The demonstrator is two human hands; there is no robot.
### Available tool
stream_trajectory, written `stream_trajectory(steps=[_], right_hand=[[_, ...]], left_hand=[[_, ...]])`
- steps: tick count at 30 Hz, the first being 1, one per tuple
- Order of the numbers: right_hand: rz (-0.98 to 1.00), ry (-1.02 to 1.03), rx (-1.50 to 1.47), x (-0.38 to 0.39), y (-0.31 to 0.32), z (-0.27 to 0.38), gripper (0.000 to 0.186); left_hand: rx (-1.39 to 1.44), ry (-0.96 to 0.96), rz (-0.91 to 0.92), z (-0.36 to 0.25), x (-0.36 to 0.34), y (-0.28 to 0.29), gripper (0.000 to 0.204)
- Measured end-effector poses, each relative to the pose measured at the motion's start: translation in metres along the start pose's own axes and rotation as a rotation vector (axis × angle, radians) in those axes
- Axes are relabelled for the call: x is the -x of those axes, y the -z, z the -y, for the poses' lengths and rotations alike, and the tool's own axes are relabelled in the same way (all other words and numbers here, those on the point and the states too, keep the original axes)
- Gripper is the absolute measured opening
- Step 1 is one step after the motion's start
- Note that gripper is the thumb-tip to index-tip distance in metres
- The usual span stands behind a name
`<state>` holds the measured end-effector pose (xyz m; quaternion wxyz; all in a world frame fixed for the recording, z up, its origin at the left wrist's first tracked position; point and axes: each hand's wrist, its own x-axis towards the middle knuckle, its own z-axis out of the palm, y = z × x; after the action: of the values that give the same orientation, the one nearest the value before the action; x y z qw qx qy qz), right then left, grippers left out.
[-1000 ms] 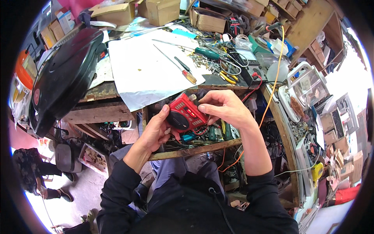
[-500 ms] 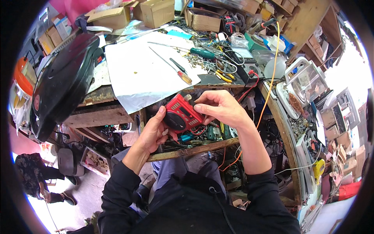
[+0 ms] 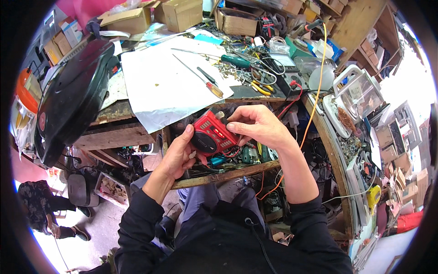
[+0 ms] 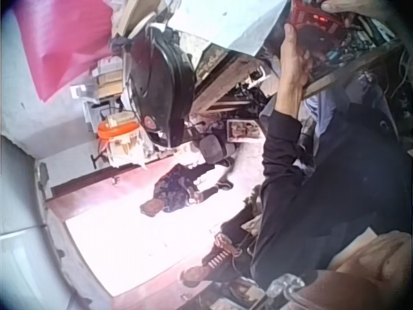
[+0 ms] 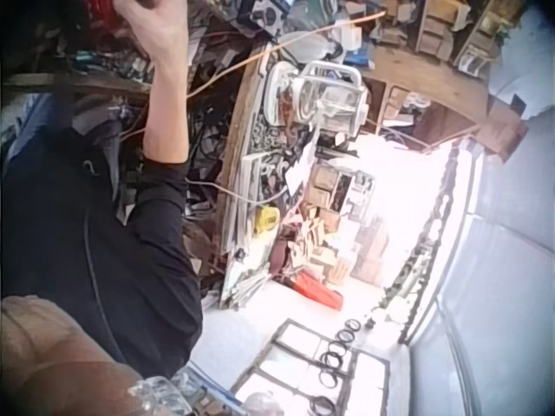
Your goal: The person disassembles a small black electronic device, removes internal components, and inserts two green batteries. They then attach a red casing and use a screwdriver to secure the device. The person repeatedly handles the device, adjusting and inspecting it throughout the process.
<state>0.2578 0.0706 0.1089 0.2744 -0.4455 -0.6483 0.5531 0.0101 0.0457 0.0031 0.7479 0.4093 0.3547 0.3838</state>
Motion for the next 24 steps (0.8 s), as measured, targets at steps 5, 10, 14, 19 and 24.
stream_trajectory(steps=[5, 10, 14, 19, 24], right_hand=[[-0.006, 0.006, 0.011, 0.0005, -0.0003, -0.0011, 0.024], [-0.012, 0.017, 0.011, 0.0017, -0.0015, -0.0016, 0.023], [-0.016, 0.026, 0.019, 0.0025, -0.0016, -0.0016, 0.023], [-0.017, 0.044, 0.035, 0.0011, -0.0018, -0.0011, 0.025], [-0.026, 0.056, 0.096, 0.0005, -0.0014, 0.0042, 0.026]], left_hand=[[0.029, -0.012, -0.013, -0.0019, 0.0016, -0.0031, 0.075], [-0.019, 0.001, 0.0, -0.001, 0.0011, -0.001, 0.078], [0.016, -0.017, -0.003, -0.0018, 0.0018, -0.0022, 0.075], [0.064, -0.012, -0.025, -0.0059, 0.005, -0.0071, 0.074], [0.054, -0.011, -0.003, -0.0027, 0.0011, -0.0013, 0.074]])
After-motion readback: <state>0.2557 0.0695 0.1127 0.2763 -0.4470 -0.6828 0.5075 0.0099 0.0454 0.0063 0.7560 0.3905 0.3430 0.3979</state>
